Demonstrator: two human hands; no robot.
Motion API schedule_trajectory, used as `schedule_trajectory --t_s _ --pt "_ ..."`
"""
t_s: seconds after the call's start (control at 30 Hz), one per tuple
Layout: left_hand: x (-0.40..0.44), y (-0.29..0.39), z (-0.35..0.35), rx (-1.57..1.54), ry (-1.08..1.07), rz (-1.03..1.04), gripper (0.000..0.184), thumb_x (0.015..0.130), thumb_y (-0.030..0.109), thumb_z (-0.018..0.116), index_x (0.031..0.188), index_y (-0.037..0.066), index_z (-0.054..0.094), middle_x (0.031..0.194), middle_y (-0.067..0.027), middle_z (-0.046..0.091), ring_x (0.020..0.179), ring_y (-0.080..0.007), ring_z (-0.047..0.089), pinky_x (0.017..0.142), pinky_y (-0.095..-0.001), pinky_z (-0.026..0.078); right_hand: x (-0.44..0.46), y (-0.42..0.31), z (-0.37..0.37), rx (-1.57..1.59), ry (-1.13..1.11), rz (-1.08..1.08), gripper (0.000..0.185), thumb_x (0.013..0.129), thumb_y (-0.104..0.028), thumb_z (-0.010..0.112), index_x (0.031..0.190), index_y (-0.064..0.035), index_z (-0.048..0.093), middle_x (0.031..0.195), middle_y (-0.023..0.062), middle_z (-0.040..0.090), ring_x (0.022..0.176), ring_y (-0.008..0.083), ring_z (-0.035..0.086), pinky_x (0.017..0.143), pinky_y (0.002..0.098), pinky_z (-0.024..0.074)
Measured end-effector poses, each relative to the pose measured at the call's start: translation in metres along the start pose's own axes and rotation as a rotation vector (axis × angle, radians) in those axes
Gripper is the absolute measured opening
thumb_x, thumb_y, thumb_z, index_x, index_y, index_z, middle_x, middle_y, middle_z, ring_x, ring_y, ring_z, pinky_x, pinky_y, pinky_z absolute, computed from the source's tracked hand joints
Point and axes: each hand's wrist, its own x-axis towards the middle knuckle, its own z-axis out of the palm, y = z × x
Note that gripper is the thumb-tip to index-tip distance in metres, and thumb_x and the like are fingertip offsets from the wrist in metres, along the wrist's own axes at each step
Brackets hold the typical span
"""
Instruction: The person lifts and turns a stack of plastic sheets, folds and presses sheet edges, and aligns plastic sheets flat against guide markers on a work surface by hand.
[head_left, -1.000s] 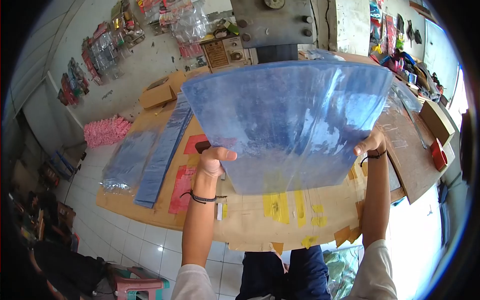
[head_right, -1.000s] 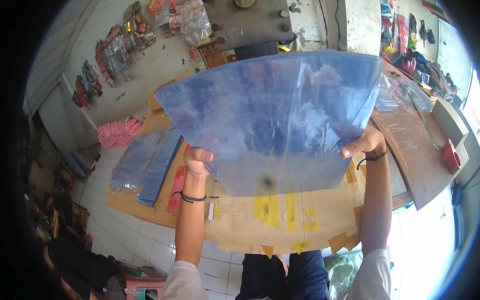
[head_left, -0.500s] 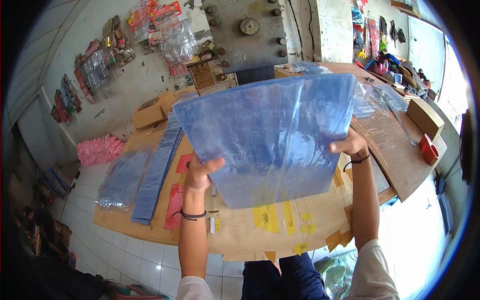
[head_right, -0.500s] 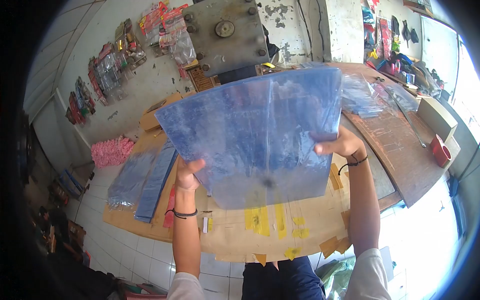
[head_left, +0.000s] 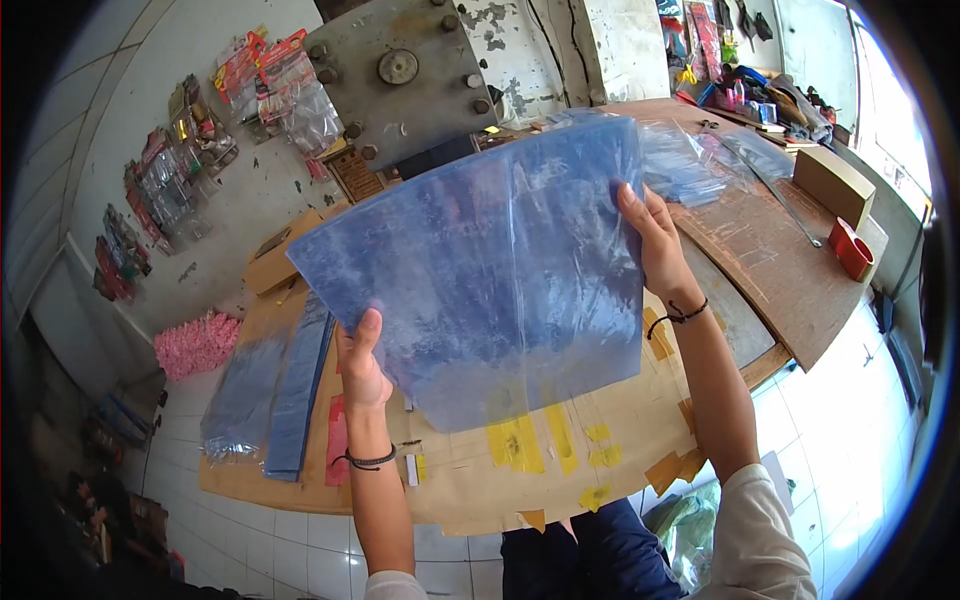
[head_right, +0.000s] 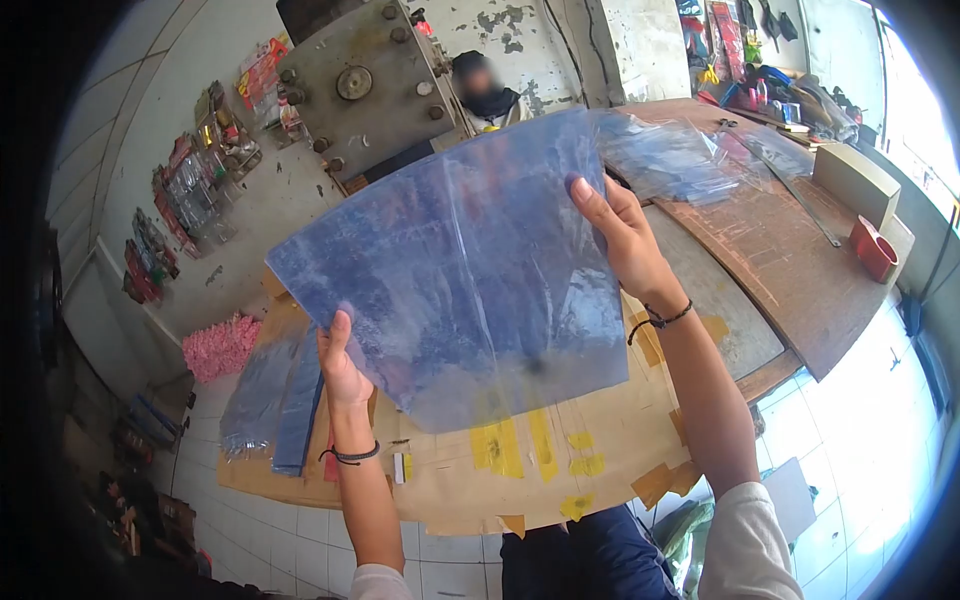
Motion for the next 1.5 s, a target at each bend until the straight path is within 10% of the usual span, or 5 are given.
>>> schedule_trajectory --t_s 0.33,0.9,1.5 --pt "-0.004 -0.01 -0.003 -0.126 0.032 -0.135 0.063 0.087 0.03 0.068 0.138 0.0 0.048 0.132 -0.0098 0.056 0.122 -0.0223 0.053 0.106 -0.0361 0.038 -0.002 0.009 0.005 -0.017 0.074 -0.034 0.04 0.105 -0.035 0.049 0.124 -0.0017 0.06 0.114 -0.0036 0.061 0.102 0.0031 0.053 0.09 0.0216 0.041" --pt "-0.004 -0.005 0.005 0.073 0.045 0.206 0.039 0.09 0.033 0.066 0.115 0.002 0.063 0.108 -0.001 0.062 0.101 -0.0125 0.054 0.094 -0.0297 0.038 0.001 0.023 0.0 -0.212 0.252 -0.264 0.04 0.104 -0.038 0.05 0.104 -0.0014 0.067 0.099 -0.0051 0.061 0.092 0.0035 0.049 0.088 0.0231 0.0403" --pt "0.001 -0.013 0.01 0.051 0.013 0.136 0.044 0.088 0.034 0.074 0.118 0.006 0.059 0.107 0.0012 0.059 0.102 -0.0113 0.052 0.095 -0.0285 0.037 0.008 0.048 -0.013 -0.212 0.188 -0.164 0.053 0.104 -0.044 0.048 0.129 0.0016 0.059 0.108 -0.0025 0.061 0.098 0.005 0.051 0.09 0.0219 0.0407"
